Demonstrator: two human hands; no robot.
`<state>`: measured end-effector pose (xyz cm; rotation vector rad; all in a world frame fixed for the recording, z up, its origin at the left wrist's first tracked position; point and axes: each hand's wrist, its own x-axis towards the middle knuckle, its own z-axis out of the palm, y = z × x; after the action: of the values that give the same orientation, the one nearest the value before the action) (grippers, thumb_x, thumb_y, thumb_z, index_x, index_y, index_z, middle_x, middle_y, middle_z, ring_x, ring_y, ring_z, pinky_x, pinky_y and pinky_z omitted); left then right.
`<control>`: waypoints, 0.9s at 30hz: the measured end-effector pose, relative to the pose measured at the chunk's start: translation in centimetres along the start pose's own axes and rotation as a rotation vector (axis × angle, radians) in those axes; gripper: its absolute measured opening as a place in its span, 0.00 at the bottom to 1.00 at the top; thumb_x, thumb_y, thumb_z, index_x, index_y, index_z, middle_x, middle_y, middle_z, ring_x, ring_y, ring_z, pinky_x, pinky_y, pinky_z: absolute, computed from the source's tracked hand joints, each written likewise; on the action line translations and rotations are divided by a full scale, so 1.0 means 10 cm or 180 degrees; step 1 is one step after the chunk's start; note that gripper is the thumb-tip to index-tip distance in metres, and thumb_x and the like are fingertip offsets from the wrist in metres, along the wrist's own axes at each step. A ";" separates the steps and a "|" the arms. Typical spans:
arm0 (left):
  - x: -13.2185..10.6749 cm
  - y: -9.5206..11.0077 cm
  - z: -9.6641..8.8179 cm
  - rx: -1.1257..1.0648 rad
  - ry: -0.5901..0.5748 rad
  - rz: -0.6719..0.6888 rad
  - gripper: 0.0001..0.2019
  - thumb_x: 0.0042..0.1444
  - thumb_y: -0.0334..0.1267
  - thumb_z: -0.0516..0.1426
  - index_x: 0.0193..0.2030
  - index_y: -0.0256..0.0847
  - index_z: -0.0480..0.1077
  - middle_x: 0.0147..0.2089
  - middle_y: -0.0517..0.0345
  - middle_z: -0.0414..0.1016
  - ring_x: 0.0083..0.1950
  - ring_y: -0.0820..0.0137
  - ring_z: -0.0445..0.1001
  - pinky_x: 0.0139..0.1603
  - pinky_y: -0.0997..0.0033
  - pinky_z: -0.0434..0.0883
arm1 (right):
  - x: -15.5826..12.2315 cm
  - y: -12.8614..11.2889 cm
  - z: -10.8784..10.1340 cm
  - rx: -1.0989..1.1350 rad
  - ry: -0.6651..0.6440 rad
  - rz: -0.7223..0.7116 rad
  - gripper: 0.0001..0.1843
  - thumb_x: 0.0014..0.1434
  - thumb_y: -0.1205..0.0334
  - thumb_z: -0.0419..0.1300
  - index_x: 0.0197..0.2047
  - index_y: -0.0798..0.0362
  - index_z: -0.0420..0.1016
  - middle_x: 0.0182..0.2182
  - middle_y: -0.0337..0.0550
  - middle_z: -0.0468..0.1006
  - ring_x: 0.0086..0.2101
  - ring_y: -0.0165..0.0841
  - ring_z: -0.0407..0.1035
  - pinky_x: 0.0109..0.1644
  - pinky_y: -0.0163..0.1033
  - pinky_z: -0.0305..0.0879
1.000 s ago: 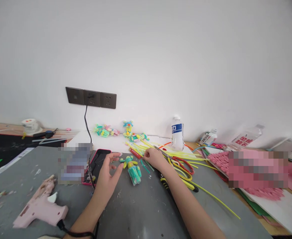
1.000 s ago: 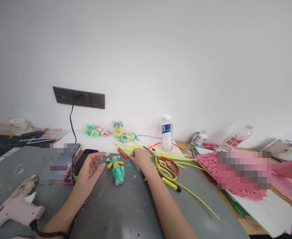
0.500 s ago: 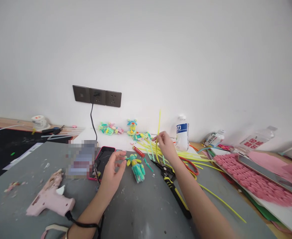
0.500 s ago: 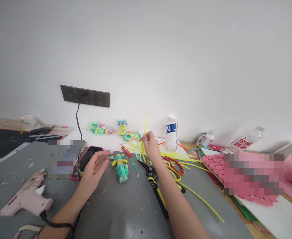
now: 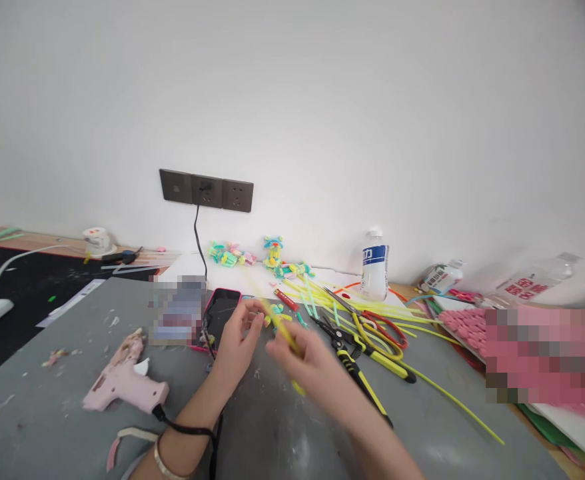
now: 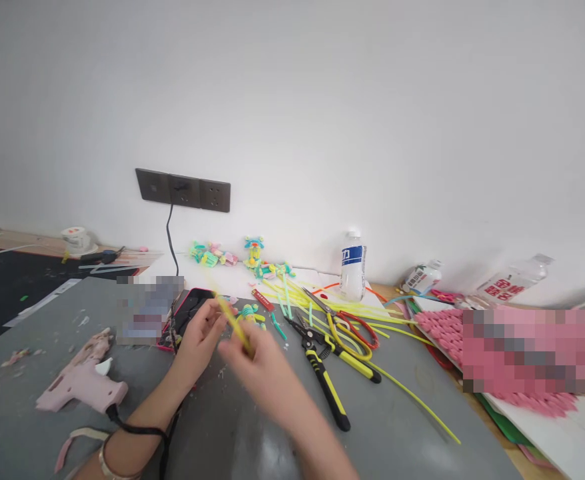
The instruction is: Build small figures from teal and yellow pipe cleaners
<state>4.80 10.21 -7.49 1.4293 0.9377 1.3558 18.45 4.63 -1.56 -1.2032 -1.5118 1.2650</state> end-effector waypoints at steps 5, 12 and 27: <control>0.01 -0.01 0.02 -0.0077 0.0085 -0.0036 0.12 0.57 0.47 0.57 0.40 0.41 0.69 0.38 0.53 0.76 0.36 0.67 0.76 0.39 0.66 0.73 | -0.40 0.49 0.67 -0.0781 -0.0004 0.0727 0.06 0.52 0.63 0.62 0.30 0.50 0.66 0.19 0.30 0.61 0.23 0.30 0.57 0.28 0.35 0.52; 0.00 0.00 -0.01 -0.0020 0.0049 0.0000 0.09 0.59 0.42 0.55 0.42 0.40 0.69 0.40 0.53 0.76 0.38 0.68 0.76 0.40 0.68 0.72 | -0.44 0.77 1.08 -0.0923 0.0062 0.0740 0.10 0.48 0.70 0.60 0.23 0.50 0.62 0.18 0.32 0.61 0.23 0.29 0.55 0.28 0.35 0.49; 0.06 0.12 -0.17 0.0659 0.0148 0.0304 0.10 0.61 0.39 0.51 0.39 0.43 0.74 0.42 0.52 0.81 0.45 0.61 0.79 0.47 0.63 0.75 | -0.16 0.26 0.53 0.0348 -0.0135 0.0305 0.19 0.59 0.46 0.57 0.26 0.51 0.60 0.20 0.29 0.52 0.24 0.27 0.46 0.27 0.35 0.43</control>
<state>3.10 10.61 -6.22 1.6220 1.0776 1.3990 14.12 2.06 -5.06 -1.1960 -1.4102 1.4260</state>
